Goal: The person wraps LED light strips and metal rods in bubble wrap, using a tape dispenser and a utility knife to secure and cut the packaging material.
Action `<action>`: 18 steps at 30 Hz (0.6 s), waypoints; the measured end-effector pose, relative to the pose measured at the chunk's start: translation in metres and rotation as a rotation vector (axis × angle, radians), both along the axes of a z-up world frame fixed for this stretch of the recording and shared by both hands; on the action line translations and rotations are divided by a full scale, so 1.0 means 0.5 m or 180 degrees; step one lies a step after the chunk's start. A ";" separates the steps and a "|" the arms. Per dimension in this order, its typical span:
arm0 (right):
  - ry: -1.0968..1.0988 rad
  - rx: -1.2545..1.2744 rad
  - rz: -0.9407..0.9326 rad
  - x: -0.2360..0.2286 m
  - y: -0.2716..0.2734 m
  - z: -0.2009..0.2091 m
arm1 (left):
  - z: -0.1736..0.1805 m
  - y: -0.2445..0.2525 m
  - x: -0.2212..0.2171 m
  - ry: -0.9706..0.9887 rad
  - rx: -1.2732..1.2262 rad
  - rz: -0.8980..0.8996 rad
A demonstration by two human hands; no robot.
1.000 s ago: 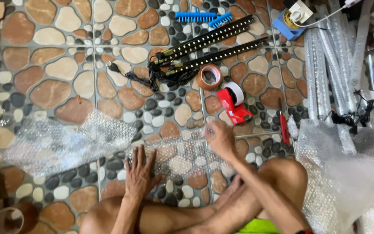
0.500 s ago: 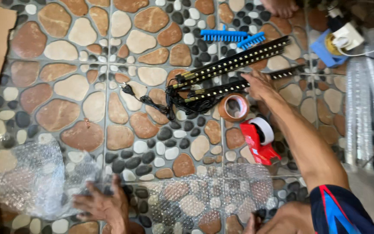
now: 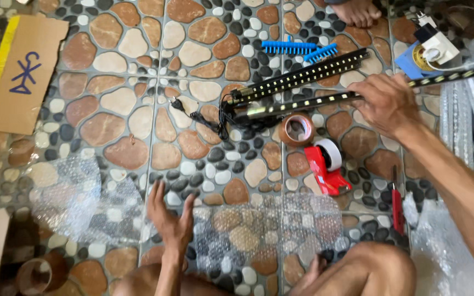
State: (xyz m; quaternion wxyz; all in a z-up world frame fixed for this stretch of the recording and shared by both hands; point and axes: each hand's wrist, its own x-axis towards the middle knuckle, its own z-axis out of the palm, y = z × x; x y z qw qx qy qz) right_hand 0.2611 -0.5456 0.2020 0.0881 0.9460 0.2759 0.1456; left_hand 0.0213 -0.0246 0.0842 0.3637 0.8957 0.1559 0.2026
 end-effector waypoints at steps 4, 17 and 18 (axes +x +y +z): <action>-0.0852 -0.0644 0.0644 -0.192 0.129 0.270 | 0.249 -0.047 0.058 -0.0014 -0.0998 -0.1334; 0.2628 0.0489 -0.1396 -0.557 0.212 0.201 | 0.411 0.269 -0.129 0.2439 -0.1373 -0.1563; 0.2588 0.1063 -0.0947 -0.588 0.196 0.113 | 0.349 0.290 -0.145 0.2746 -0.0320 -0.1670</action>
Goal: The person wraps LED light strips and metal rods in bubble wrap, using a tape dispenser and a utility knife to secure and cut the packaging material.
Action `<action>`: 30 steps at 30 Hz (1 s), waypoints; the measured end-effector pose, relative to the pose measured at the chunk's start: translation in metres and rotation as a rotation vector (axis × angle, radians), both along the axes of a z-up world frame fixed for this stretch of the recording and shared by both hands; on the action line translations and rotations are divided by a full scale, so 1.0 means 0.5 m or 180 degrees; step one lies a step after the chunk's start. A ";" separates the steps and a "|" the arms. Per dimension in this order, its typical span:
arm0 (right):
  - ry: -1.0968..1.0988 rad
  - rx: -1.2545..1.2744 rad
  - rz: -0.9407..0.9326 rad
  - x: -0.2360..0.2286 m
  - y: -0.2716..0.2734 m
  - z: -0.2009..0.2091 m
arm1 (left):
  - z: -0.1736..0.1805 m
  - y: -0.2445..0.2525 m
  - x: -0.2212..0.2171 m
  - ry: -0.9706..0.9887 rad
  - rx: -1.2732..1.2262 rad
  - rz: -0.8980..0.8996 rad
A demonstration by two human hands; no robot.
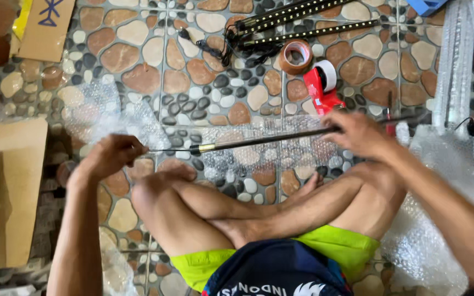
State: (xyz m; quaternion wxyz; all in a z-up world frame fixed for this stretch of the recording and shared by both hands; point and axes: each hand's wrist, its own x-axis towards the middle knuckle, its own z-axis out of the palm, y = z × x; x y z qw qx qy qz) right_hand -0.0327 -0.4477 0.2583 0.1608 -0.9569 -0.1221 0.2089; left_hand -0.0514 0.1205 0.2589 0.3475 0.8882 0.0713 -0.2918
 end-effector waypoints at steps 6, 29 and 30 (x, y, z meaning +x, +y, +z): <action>-0.0163 0.0819 0.0293 -0.082 0.009 -0.342 | -0.270 0.003 -0.059 0.0033 0.1477 -0.0647; -0.0843 0.0831 0.0491 -0.075 0.155 -0.464 | -0.461 -0.451 -0.086 -0.2379 0.1161 -0.1011; -0.0816 0.0829 0.0380 -0.077 0.168 -0.465 | -0.467 -0.441 -0.083 -0.2388 0.1165 -0.0974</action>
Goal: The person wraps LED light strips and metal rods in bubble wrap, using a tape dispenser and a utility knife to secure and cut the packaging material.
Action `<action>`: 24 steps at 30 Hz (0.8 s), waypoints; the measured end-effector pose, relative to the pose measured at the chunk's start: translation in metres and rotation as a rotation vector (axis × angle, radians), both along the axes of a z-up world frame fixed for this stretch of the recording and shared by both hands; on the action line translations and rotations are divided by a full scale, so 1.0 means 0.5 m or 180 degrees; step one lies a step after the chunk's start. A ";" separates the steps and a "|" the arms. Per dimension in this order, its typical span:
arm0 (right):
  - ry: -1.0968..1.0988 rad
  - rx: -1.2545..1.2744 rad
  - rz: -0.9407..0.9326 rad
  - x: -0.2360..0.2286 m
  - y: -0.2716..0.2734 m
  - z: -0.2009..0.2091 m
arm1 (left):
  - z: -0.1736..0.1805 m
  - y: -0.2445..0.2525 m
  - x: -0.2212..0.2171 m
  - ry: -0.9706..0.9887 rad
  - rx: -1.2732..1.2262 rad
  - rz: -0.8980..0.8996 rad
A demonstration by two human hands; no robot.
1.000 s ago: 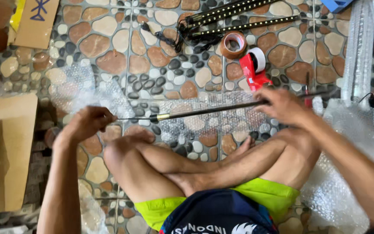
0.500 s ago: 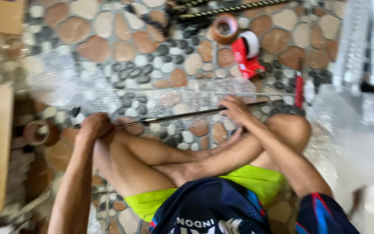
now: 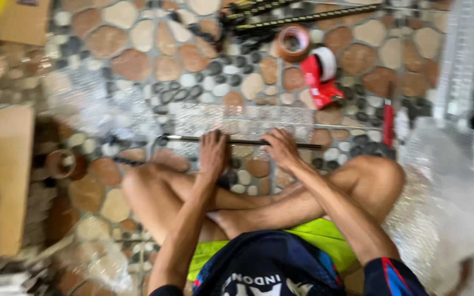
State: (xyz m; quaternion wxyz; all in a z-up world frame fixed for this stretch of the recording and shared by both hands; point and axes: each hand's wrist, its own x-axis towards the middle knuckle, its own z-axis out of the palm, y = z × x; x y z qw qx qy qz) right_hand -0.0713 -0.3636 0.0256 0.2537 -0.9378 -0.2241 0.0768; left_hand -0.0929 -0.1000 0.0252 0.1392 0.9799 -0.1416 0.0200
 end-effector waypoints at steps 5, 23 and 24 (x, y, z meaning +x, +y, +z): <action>0.0134 0.0108 -0.0318 -0.003 -0.007 0.006 | -0.005 0.002 0.003 -0.0050 -0.0108 0.0013; -0.0045 0.0226 -0.0338 -0.047 0.019 0.009 | 0.002 0.020 -0.024 0.0210 -0.0246 0.0142; -0.0060 0.0176 -0.0257 -0.050 0.018 0.013 | 0.004 0.017 -0.026 0.0213 -0.0224 0.0165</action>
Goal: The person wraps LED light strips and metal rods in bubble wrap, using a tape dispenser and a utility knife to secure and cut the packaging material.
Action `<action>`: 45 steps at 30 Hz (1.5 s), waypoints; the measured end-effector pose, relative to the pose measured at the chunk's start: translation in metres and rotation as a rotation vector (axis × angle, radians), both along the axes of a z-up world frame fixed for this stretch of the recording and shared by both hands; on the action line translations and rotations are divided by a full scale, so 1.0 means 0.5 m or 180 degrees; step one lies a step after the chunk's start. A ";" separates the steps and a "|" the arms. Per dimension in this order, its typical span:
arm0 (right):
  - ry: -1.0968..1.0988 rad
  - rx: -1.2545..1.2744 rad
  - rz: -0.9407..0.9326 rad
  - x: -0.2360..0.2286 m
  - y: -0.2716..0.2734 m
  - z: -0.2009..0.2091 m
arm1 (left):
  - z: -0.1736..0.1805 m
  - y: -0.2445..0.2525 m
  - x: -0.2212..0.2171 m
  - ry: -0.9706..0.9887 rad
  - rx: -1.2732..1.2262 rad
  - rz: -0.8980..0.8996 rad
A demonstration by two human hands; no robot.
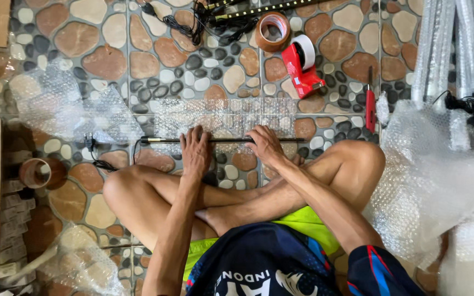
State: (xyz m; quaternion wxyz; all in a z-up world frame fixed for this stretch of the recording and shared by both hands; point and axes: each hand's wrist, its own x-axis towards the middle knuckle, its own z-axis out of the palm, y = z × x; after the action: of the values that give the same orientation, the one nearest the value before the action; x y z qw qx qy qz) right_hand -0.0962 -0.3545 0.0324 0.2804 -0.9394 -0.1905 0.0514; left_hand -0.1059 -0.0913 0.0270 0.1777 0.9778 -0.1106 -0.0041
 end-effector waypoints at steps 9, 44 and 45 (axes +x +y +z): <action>-0.0884 -0.0676 0.0883 -0.069 0.011 -0.008 | -0.008 -0.024 -0.002 0.0147 0.0228 -0.0096; 0.0271 -0.0251 -0.0535 0.043 -0.118 -0.028 | -0.033 -0.056 0.051 -0.0158 -0.0774 0.0192; 0.0266 -0.0292 -0.0574 0.044 -0.117 -0.033 | -0.035 -0.053 0.049 -0.0170 -0.0665 0.0197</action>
State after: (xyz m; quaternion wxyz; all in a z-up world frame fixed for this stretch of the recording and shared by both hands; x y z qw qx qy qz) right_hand -0.0744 -0.4129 0.0156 0.2482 -0.9616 -0.0908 0.0738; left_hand -0.0814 -0.1177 0.0093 0.2756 0.9567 -0.0849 0.0391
